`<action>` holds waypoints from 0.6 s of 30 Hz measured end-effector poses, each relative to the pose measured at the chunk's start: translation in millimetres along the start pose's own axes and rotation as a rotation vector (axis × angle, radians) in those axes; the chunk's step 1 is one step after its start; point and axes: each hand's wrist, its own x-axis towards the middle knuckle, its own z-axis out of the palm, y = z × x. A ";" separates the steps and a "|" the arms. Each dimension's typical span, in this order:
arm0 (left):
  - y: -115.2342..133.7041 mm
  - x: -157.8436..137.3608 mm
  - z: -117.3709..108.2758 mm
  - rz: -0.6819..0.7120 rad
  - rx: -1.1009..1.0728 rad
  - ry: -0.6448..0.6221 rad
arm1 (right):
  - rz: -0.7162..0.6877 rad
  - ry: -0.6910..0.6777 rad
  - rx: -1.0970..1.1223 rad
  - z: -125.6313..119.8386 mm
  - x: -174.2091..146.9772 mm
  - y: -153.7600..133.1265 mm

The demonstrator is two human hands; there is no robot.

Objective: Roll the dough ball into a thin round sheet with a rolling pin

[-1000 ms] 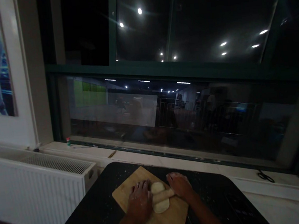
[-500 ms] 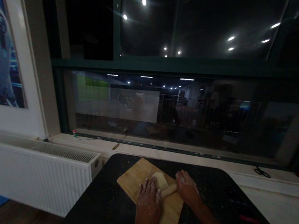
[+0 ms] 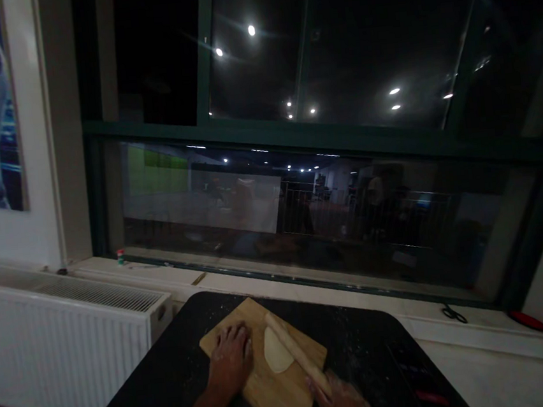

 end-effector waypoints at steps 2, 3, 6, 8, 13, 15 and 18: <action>7.1 -2.8 0.3 -0.110 0.097 0.027 | -0.006 -0.055 0.042 -15.6 17.1 -5.8; 7.4 -1.3 -0.8 -0.163 0.141 0.021 | -0.001 -0.072 0.057 -21.3 25.3 -6.5; -1.6 8.2 -9.3 -0.259 0.188 -0.040 | 0.033 -0.103 0.069 -24.9 46.2 -2.2; -8.8 10.5 -16.6 -0.285 0.176 -0.054 | 0.046 -0.109 0.060 -18.1 58.3 3.5; -12.0 -14.9 -25.5 -0.221 0.168 -0.112 | 0.078 -0.092 0.075 -0.4 92.3 22.9; -7.1 -23.4 -26.7 -0.168 0.176 -0.146 | 0.115 -0.091 0.087 1.7 105.0 32.9; 13.6 -13.1 -28.0 -0.082 0.148 -0.133 | 0.141 -0.094 0.108 2.5 116.2 45.5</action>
